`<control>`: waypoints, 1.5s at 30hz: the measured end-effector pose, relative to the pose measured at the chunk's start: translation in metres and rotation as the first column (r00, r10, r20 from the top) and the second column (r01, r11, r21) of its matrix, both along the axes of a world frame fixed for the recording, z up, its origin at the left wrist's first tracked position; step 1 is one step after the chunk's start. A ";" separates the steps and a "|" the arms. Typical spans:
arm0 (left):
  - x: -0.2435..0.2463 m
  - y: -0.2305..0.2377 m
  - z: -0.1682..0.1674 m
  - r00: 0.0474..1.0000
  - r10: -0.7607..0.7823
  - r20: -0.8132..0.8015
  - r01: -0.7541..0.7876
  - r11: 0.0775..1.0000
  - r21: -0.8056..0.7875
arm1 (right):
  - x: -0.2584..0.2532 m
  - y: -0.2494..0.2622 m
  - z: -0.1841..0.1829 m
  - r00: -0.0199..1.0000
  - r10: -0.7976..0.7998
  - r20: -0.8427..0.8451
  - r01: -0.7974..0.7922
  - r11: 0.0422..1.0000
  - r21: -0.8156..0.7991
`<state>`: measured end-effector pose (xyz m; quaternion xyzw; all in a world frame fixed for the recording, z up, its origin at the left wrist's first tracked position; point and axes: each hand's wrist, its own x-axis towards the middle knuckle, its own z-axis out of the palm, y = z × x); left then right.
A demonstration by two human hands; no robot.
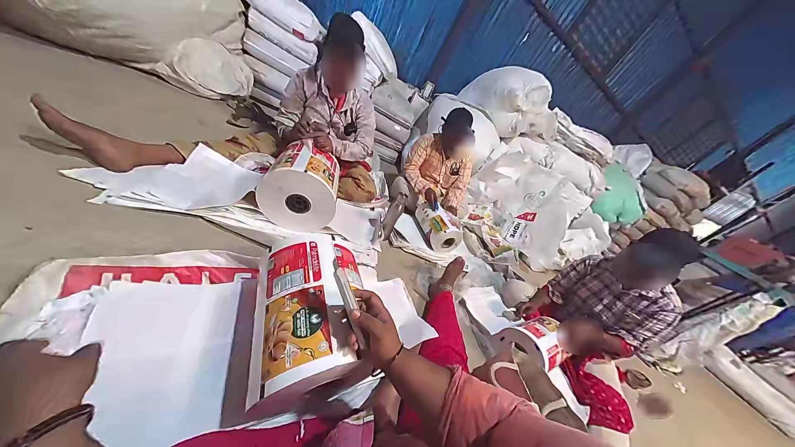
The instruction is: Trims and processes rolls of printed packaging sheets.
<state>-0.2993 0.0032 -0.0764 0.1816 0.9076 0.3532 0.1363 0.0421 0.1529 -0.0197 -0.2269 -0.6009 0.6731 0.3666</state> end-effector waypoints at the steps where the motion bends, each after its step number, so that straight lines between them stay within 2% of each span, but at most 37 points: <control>1: 0.003 0.011 -0.004 0.997 -0.040 -0.066 0.052 0.979 0.199 | 0.000 0.002 -0.001 1.000 0.007 -0.021 -0.008 0.999 -0.036; 2: 0.010 0.024 -0.004 0.991 -0.077 -0.114 0.114 0.923 0.368 | 0.000 0.003 -0.002 0.999 0.009 -0.036 -0.012 0.997 -0.074; 4: 0.046 0.047 0.029 0.977 -0.212 -0.034 0.191 0.787 0.587 | 0.000 0.004 -0.001 0.999 -0.004 -0.050 -0.001 0.994 -0.113; 6: 0.085 0.061 0.059 0.931 -0.353 0.093 0.203 0.713 0.671 | 0.000 0.003 -0.001 0.998 -0.031 -0.050 0.025 0.993 -0.118; 7: 0.100 0.069 0.065 0.914 -0.384 0.130 0.201 0.707 0.678 | 0.001 0.003 0.000 0.998 -0.049 -0.038 0.045 0.992 -0.114; 10: 0.125 0.084 0.057 0.897 -0.418 0.146 0.252 0.753 0.608 | 0.001 0.004 0.005 0.988 -0.132 0.085 0.141 0.983 -0.114; 13: 0.123 0.081 0.022 0.886 -0.457 0.085 0.367 0.800 0.474 | 0.002 0.009 0.010 0.939 -0.107 0.327 0.143 0.986 -0.088; 15: 0.105 0.085 0.000 0.850 -0.525 0.049 0.472 0.800 0.370 | -0.003 0.027 0.023 0.848 -0.070 0.525 0.062 0.998 0.032; 18: 0.090 0.091 -0.016 0.766 -0.634 0.104 0.586 0.755 0.294 | -0.018 0.057 0.042 0.675 -0.101 0.731 -0.063 0.979 0.193; 21: 0.090 0.094 -0.009 0.714 -0.690 0.118 0.639 0.712 0.293 | -0.049 0.086 0.056 0.545 -0.200 0.815 -0.089 0.952 0.293; 24: 0.089 0.095 -0.006 0.690 -0.715 0.113 0.671 0.689 0.274 | -0.072 0.112 0.062 0.462 -0.266 0.846 -0.150 0.917 0.370; 28: 0.087 0.092 -0.007 0.669 -0.738 0.093 0.694 0.664 0.278 | -0.090 0.137 0.060 0.450 -0.258 0.855 -0.159 0.919 0.361; 34: 0.086 0.092 -0.005 0.658 -0.749 0.082 0.713 0.654 0.251 | -0.075 0.144 0.053 0.470 -0.307 0.827 0.058 0.946 0.318; 36: 0.086 0.093 -0.003 0.662 -0.745 0.082 0.709 0.658 0.252 | -0.067 0.144 0.053 0.527 -0.244 0.814 0.096 0.969 0.228; 38: 0.087 0.094 -0.001 0.667 -0.740 0.088 0.705 0.664 0.248 | -0.058 0.147 0.052 0.545 -0.178 0.819 0.043 0.982 0.185; 42: 0.088 0.097 -0.001 0.675 -0.730 0.107 0.698 0.679 0.226 | -0.051 0.150 0.056 0.513 -0.142 0.847 -0.076 0.975 0.209; 45: 0.088 0.096 -0.003 0.682 -0.724 0.105 0.689 0.684 0.239 | -0.045 0.148 0.061 0.516 -0.065 0.854 -0.160 0.972 0.171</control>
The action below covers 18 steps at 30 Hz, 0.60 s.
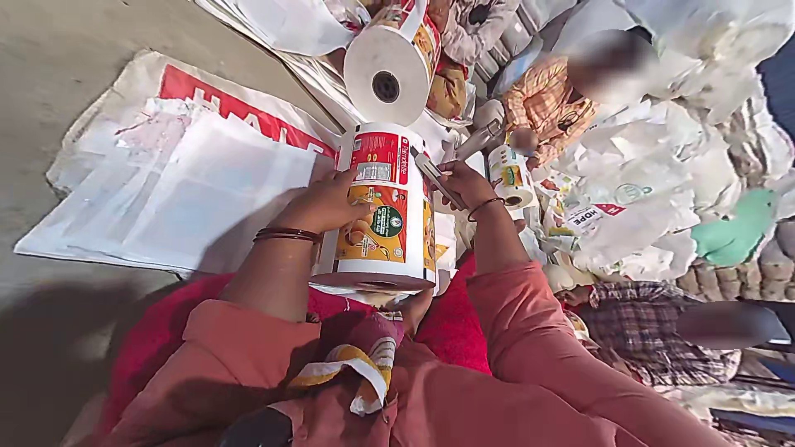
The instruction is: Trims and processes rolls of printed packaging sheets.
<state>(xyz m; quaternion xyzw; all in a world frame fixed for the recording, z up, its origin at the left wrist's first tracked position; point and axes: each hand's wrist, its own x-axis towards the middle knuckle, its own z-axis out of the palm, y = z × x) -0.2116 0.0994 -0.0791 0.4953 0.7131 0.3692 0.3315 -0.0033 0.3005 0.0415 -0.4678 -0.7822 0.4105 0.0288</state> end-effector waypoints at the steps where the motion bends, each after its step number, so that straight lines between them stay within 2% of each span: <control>1: 0.000 0.000 0.001 1.000 0.001 0.004 -0.001 1.000 0.005 | 0.003 -0.001 0.001 1.000 0.029 -0.003 -0.029 0.999 -0.014; 4: 0.002 -0.001 0.001 1.000 0.005 0.018 -0.005 1.000 0.009 | 0.010 -0.011 0.001 1.000 0.020 -0.021 -0.020 0.999 -0.030; 8: 0.002 -0.001 0.000 1.000 0.007 0.010 -0.007 1.000 0.011 | 0.021 -0.022 0.001 0.998 -0.066 0.013 0.065 0.994 0.082; 11: 0.000 -0.001 0.000 1.000 0.003 -0.002 -0.003 1.000 0.011 | 0.032 -0.027 0.000 0.999 -0.009 0.036 0.006 0.995 0.104; 18: 0.002 -0.001 -0.002 1.000 -0.001 -0.006 0.001 0.999 0.036 | 0.052 -0.036 -0.002 0.992 0.122 -0.029 -0.122 0.992 -0.007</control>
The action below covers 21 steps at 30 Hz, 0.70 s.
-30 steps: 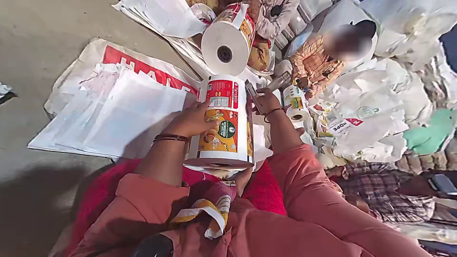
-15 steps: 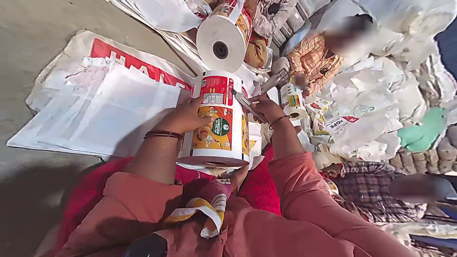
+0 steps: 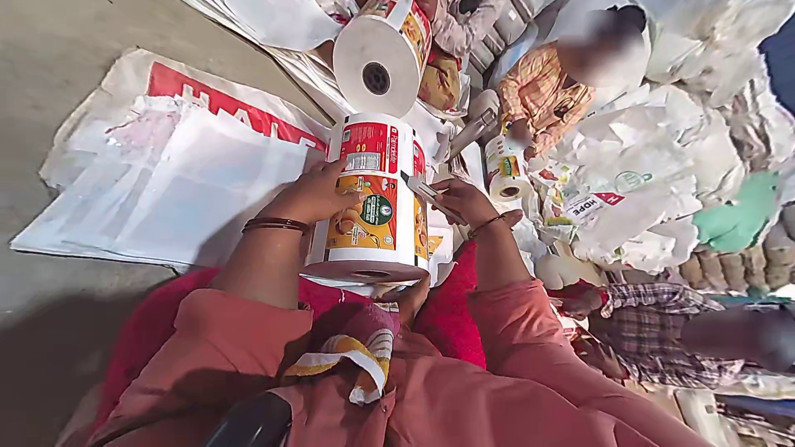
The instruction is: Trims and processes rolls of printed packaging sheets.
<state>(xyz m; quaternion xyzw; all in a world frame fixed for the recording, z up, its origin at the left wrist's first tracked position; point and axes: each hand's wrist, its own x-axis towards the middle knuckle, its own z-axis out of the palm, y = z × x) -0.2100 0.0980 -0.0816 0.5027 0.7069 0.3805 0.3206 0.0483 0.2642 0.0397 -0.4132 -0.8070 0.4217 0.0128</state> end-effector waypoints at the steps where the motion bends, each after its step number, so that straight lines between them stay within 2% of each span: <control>1: 0.000 0.000 -0.001 1.000 0.000 -0.001 0.000 1.000 0.000 | 0.004 -0.001 0.000 0.999 0.028 -0.016 -0.028 0.999 -0.036; 3: -0.001 0.000 -0.002 1.000 0.002 0.000 -0.002 1.000 0.007 | 0.009 -0.002 -0.001 0.996 0.083 -0.038 -0.086 0.991 -0.103; 5: -0.001 0.001 -0.003 1.000 0.005 0.002 -0.005 1.000 0.006 | 0.011 -0.005 -0.002 0.996 0.081 -0.049 -0.085 0.991 -0.104; 9: 0.001 0.001 0.001 1.000 0.016 0.005 -0.016 1.000 -0.008 | -0.002 -0.006 -0.002 0.992 -0.116 -0.055 0.120 0.989 0.091; 12: 0.001 0.000 0.001 1.000 0.015 -0.003 -0.015 1.000 -0.022 | -0.027 -0.007 0.005 0.979 -0.206 -0.004 0.204 0.967 0.150; 21: 0.000 -0.002 0.001 1.000 0.007 -0.005 -0.007 1.000 -0.027 | -0.107 0.025 0.003 0.953 -0.182 0.242 0.095 0.939 0.331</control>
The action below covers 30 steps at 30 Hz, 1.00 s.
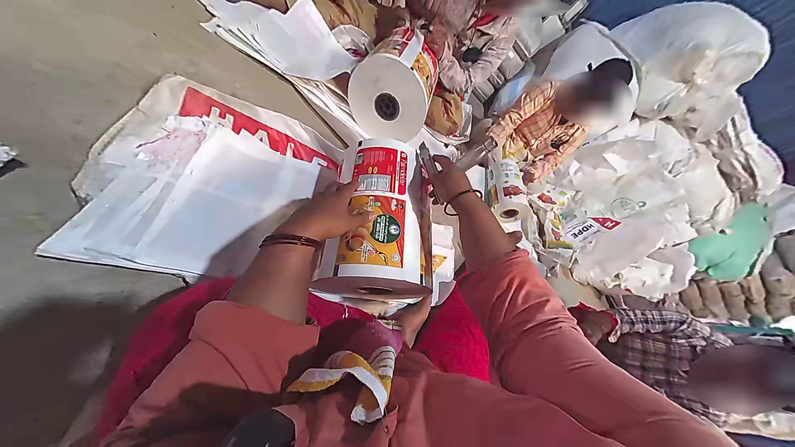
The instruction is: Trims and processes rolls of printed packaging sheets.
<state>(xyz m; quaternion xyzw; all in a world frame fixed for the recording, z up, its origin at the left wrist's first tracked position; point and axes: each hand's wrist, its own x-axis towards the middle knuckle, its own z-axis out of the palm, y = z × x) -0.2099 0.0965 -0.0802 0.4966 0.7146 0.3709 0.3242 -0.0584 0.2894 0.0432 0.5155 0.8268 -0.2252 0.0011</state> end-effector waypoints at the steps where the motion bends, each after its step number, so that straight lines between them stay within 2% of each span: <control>1: 0.000 0.000 0.000 1.000 -0.004 -0.004 0.004 1.000 -0.001 | -0.003 0.001 0.000 1.000 0.000 0.027 0.000 1.000 0.010; 14: -0.001 0.001 0.001 0.999 -0.030 -0.029 0.030 1.000 0.002 | -0.021 -0.005 0.005 0.981 0.026 0.192 -0.045 0.995 0.094; 30: 0.000 0.003 0.001 1.000 -0.013 -0.028 0.012 1.000 -0.006 | -0.031 0.002 0.024 0.959 0.088 0.268 -0.099 0.995 0.029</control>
